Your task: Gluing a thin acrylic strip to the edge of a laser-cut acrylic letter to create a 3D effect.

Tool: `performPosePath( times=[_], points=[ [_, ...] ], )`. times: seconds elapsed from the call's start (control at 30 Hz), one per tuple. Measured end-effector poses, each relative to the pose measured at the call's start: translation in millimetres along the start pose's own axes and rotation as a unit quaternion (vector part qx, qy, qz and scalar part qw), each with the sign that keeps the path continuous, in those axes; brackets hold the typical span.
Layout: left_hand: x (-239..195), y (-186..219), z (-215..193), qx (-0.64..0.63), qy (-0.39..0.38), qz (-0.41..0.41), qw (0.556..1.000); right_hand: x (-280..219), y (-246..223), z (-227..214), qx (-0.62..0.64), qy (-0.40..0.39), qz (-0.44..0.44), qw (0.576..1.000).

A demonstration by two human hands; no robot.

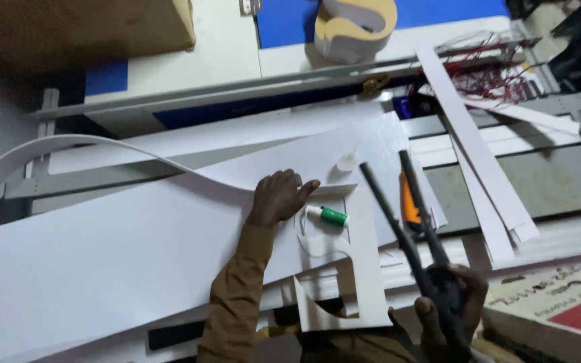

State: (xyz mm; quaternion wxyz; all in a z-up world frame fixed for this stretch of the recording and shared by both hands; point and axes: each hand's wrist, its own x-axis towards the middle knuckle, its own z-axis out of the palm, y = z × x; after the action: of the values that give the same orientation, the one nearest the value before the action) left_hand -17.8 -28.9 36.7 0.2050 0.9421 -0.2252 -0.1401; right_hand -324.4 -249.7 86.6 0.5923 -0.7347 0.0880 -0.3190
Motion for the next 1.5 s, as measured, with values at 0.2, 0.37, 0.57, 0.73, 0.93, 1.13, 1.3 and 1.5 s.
performPosePath(
  times=[0.2, 0.37, 0.57, 0.73, 0.93, 1.13, 1.3, 1.5],
  points=[
    [-2, 4, -8, -0.003, -0.027, -0.041, 0.999, 7, -22, 32, 0.244, 0.038, 0.181, 0.952],
    [-16, 20, -40, -0.033, -0.11, -0.051, 0.992, -15, -54, 58, 0.125, 0.044, -0.1, 0.986],
    [14, -38, 25, -0.363, 0.023, -0.248, 0.898, 50, -139, 126, 0.053, -0.017, -0.268, 0.962],
    [25, -47, 39, -0.545, -0.002, -0.122, 0.83, 58, -55, 125, -0.012, -0.15, -0.26, 0.954],
    [23, -15, 4, -0.067, -0.08, -0.085, 0.991, 107, -66, 92, 0.115, -0.121, -0.182, 0.969],
    [23, 1, 7, -0.081, -0.064, -0.054, 0.993, 189, -80, 63, -0.095, -0.061, -0.373, 0.921],
    [20, 2, 9, -0.159, -0.037, -0.026, 0.986, 180, -17, 58, -0.1, -0.034, -0.252, 0.962],
    [18, -15, -14, -0.187, -0.137, 0.118, 0.966, 170, -28, 104, 0.203, -0.07, -0.208, 0.954]
  ],
)
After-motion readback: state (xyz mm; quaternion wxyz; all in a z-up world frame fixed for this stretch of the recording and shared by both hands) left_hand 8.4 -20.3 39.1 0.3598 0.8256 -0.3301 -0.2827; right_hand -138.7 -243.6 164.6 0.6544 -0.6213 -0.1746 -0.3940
